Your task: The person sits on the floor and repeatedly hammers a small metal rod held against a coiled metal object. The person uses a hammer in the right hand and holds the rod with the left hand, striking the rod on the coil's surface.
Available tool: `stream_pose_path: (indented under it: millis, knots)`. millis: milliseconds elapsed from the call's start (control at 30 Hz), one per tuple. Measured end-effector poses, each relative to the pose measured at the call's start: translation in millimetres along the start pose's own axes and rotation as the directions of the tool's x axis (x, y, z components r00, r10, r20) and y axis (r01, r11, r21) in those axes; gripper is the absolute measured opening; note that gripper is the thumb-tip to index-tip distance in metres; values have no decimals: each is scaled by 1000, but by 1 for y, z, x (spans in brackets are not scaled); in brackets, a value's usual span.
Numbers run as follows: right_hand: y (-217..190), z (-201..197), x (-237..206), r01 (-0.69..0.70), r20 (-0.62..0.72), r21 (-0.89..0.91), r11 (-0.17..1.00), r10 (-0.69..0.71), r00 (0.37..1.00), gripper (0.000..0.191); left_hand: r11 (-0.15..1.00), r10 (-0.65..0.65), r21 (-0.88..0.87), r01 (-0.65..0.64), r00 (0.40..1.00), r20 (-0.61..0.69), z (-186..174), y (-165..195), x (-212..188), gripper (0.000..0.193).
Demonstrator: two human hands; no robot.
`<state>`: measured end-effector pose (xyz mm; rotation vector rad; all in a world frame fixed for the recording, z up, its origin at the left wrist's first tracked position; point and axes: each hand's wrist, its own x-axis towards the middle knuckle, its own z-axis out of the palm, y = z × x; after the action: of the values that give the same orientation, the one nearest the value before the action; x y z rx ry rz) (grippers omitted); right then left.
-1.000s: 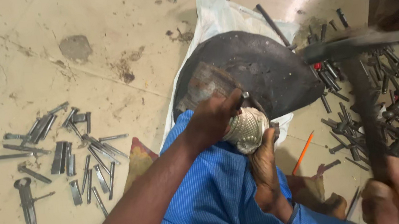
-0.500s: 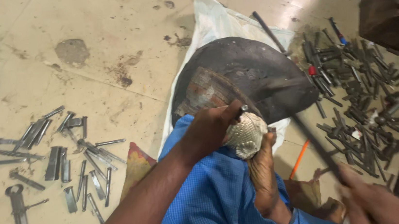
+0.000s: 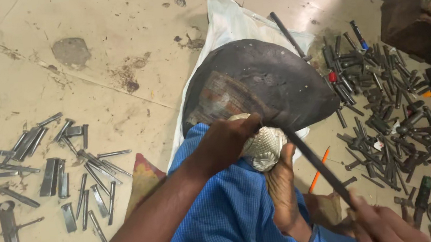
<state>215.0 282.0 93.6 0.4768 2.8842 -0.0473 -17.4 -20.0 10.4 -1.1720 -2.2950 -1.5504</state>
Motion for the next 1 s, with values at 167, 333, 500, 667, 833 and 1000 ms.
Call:
stream_pose_path:
  millis: [167, 333, 500, 667, 833, 1000]
  knots:
    - [0, -3, -1, -105, -31, 281, 954, 119, 992, 52, 1000, 0, 7, 0, 1000, 15, 0, 2, -3, 14]
    - [10, 11, 0, -60, -8, 162, 985, 62, 998, 54, 999, 40, -2, -40, 999, 24, 0, 0, -3, 23]
    - [19, 19, 0, -10, 4, 120, 993, 9, 1000, 57, 999, 35, 15, -36, 998, 42, 1, -2, -6, 23]
    - [9, 30, 1, -71, 7, 209, 975, 71, 997, 59, 996, 84, -12, -84, 996, -14, 2, -2, -8, 15]
    - [38, 62, -2, -67, -38, 230, 971, 78, 996, 62, 997, 65, -46, -66, 998, -7, 1, -2, -9, 15]
    - [14, 49, -2, -107, -133, 850, 516, 407, 904, 64, 996, 88, -1, -88, 996, 16, 4, -5, -16, 10]
